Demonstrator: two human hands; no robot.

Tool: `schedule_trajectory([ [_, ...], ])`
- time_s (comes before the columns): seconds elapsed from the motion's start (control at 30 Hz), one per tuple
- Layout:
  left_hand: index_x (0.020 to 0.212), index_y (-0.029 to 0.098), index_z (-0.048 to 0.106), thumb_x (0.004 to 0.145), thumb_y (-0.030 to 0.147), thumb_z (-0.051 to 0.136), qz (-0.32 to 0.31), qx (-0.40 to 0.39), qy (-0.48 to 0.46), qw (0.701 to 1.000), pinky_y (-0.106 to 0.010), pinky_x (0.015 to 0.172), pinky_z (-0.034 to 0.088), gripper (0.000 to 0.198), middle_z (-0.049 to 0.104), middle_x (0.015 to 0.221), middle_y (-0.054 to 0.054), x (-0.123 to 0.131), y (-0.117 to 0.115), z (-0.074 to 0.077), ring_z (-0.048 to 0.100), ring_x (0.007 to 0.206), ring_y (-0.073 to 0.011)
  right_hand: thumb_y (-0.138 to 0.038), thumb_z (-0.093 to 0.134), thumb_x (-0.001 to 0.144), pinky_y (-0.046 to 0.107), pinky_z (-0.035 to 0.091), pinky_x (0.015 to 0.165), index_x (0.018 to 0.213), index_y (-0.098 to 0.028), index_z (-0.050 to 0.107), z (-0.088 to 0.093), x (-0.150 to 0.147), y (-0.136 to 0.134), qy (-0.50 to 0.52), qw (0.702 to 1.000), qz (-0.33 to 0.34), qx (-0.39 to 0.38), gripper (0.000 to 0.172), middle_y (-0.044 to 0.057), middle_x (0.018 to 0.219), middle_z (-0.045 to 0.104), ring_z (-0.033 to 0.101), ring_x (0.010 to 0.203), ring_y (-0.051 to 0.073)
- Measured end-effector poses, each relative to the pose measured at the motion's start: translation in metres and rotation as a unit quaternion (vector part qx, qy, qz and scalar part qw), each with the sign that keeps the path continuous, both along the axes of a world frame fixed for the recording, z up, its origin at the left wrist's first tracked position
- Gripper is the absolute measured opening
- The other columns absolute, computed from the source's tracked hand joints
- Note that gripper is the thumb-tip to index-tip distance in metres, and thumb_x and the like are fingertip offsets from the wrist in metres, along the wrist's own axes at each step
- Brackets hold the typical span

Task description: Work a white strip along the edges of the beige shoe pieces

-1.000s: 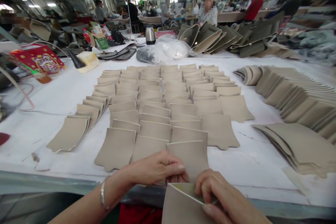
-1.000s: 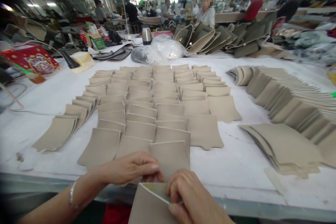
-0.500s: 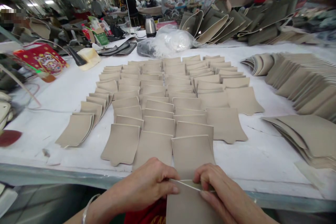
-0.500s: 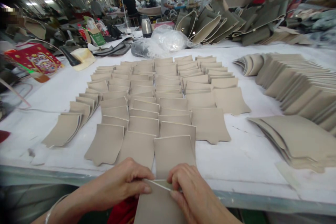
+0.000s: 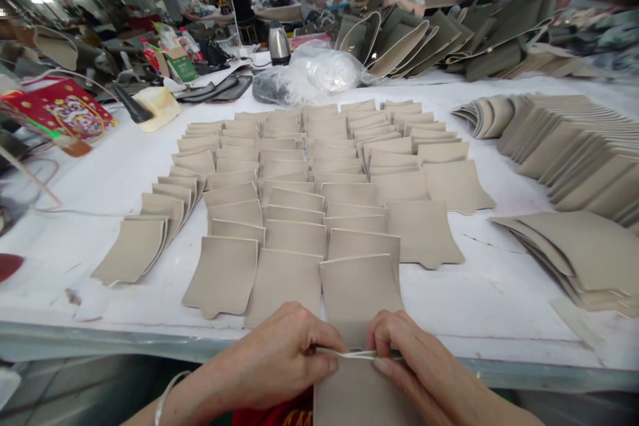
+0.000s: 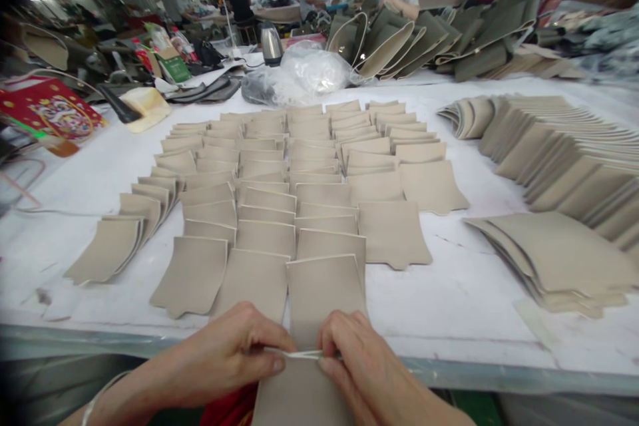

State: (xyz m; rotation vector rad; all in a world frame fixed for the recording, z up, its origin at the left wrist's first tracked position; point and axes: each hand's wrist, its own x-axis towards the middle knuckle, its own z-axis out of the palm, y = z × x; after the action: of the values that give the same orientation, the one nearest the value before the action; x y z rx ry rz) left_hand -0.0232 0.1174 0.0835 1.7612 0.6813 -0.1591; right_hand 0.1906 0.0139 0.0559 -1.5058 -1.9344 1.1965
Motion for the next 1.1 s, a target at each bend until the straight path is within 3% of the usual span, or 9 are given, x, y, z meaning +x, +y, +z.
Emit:
schedule_trajectory([
  [0.27, 0.06, 0.016, 0.052, 0.083, 0.022, 0.052, 0.012, 0.041, 0.005, 0.999, -0.02, 0.06, 0.03, 0.024, 0.042, 0.06, 0.004, 0.009, -0.008, -0.011, 0.041, 0.062, -0.0099, -0.013, 0.03, 0.097, 0.038, 0.046, 0.076, 0.089, -0.022, 0.044, 0.005, 0.002, 0.0, -0.015, 1.0, 0.013, -0.013, 0.019, 0.008, 0.092, 0.055, 0.054, 0.087, 0.024],
  [0.47, 0.063, 0.017, 0.049, 0.09, 0.026, 0.049, 0.025, 0.001, -0.01, 1.0, -0.02, 0.056, 0.027, 0.029, 0.031, 0.062, 0.006, 0.011, -0.007, -0.018, 0.036, 0.06, -0.0083, -0.015, 0.03, 0.098, 0.039, 0.046, 0.078, 0.09, -0.022, 0.044, 0.004, 0.005, 0.0, -0.014, 0.999, 0.014, -0.032, 0.017, 0.007, 0.093, 0.054, 0.053, 0.087, 0.023],
  [0.67, 0.075, 0.018, 0.058, 0.097, 0.028, 0.041, 0.043, 0.017, -0.003, 0.999, -0.018, 0.058, 0.032, 0.029, 0.047, 0.066, 0.006, 0.011, -0.006, -0.013, 0.046, 0.064, -0.009, -0.018, 0.029, 0.099, 0.039, 0.045, 0.079, 0.089, -0.022, 0.043, -0.002, 0.005, -0.004, -0.006, 0.999, -0.002, -0.043, 0.018, 0.006, 0.092, 0.053, 0.053, 0.087, 0.023],
  [0.87, 0.088, 0.021, 0.063, 0.094, 0.018, 0.05, 0.039, 0.16, 0.016, 0.986, -0.02, 0.071, 0.038, 0.015, 0.065, 0.08, 0.005, 0.015, -0.014, -0.008, 0.06, 0.078, -0.0114, -0.016, 0.03, 0.098, 0.038, 0.045, 0.079, 0.09, -0.022, 0.043, 0.003, 0.006, -0.003, 0.002, 0.999, -0.013, -0.029, 0.017, 0.006, 0.093, 0.053, 0.053, 0.087, 0.022],
  [0.97, 0.085, 0.019, 0.063, 0.094, 0.016, 0.049, -0.02, 0.256, 0.023, 0.966, -0.023, 0.074, 0.041, 0.016, 0.066, 0.082, 0.001, 0.016, -0.017, -0.01, 0.063, 0.08, -0.0146, -0.015, 0.03, 0.098, 0.037, 0.045, 0.078, 0.088, -0.023, 0.042, 0.001, 0.007, -0.003, 0.001, 1.0, -0.012, -0.024, 0.017, 0.005, 0.092, 0.053, 0.053, 0.086, 0.021],
  [1.1, 0.079, 0.016, 0.059, 0.091, 0.012, 0.046, -0.106, 0.362, 0.017, 0.926, -0.027, 0.065, 0.042, 0.018, 0.065, 0.078, -0.002, 0.016, -0.019, -0.017, 0.061, 0.071, -0.0178, -0.016, 0.03, 0.099, 0.037, 0.046, 0.077, 0.089, -0.023, 0.043, 0.0, 0.006, -0.004, 0.0, 1.0, -0.006, -0.023, 0.017, 0.005, 0.092, 0.053, 0.053, 0.085, 0.021],
])
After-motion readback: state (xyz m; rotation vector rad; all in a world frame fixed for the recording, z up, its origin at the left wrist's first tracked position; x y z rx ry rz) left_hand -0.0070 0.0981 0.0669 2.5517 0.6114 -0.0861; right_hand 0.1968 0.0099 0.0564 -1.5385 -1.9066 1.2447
